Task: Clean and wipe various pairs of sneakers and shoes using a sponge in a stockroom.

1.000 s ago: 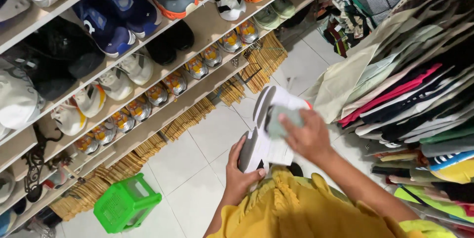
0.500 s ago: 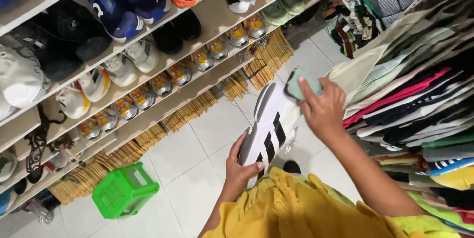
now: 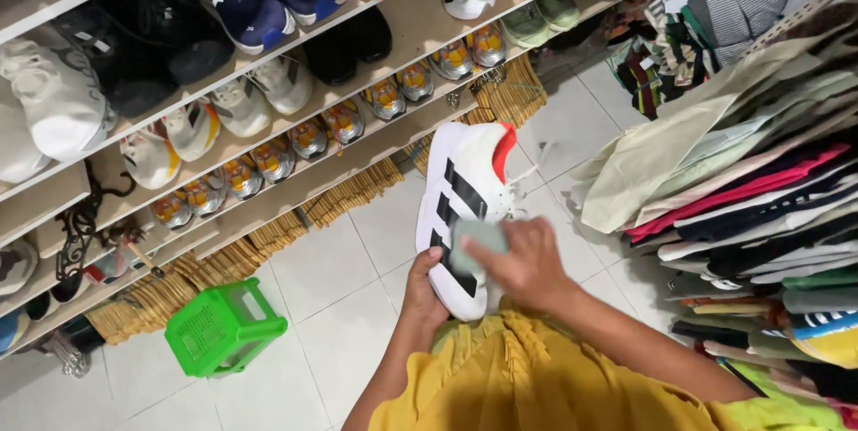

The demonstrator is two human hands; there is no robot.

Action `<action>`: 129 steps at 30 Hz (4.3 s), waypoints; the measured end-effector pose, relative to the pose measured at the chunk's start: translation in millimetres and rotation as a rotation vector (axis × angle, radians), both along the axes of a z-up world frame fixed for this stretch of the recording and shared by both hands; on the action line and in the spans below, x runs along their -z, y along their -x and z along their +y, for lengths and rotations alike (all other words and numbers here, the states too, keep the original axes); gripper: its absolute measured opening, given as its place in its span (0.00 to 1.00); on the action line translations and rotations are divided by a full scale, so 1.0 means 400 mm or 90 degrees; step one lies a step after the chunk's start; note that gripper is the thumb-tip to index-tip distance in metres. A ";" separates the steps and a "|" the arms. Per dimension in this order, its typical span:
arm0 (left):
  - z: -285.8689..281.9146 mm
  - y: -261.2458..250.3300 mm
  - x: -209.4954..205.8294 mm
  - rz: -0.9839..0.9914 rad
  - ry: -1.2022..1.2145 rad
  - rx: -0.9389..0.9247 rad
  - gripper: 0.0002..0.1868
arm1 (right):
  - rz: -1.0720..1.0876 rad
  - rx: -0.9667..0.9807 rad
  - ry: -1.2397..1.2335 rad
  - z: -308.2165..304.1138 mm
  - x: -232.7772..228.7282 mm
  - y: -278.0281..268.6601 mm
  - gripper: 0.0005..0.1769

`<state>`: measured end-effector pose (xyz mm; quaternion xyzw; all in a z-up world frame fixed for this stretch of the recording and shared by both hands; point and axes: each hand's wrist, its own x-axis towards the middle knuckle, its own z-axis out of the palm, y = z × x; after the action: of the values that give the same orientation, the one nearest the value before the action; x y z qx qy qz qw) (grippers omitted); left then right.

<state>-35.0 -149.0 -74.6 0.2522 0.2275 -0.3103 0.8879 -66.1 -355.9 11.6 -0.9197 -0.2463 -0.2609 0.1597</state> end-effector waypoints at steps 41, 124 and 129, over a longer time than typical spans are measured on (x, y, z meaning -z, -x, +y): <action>0.003 0.075 -0.098 -0.162 -0.174 0.049 0.51 | 0.426 0.091 -0.679 -0.302 0.107 -0.211 0.32; -0.371 0.107 -0.111 -0.703 -1.163 -0.066 0.70 | 0.253 -0.122 -0.155 -0.304 -0.048 0.097 0.36; -0.397 0.055 -0.013 -0.306 -0.604 -0.076 0.60 | 0.173 -0.078 -0.101 -0.291 -0.041 0.107 0.39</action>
<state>-57.0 -307.7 -69.4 0.6765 0.1472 -0.0558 0.7194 -108.9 -472.2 28.0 -0.9141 -0.2568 -0.1423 0.2797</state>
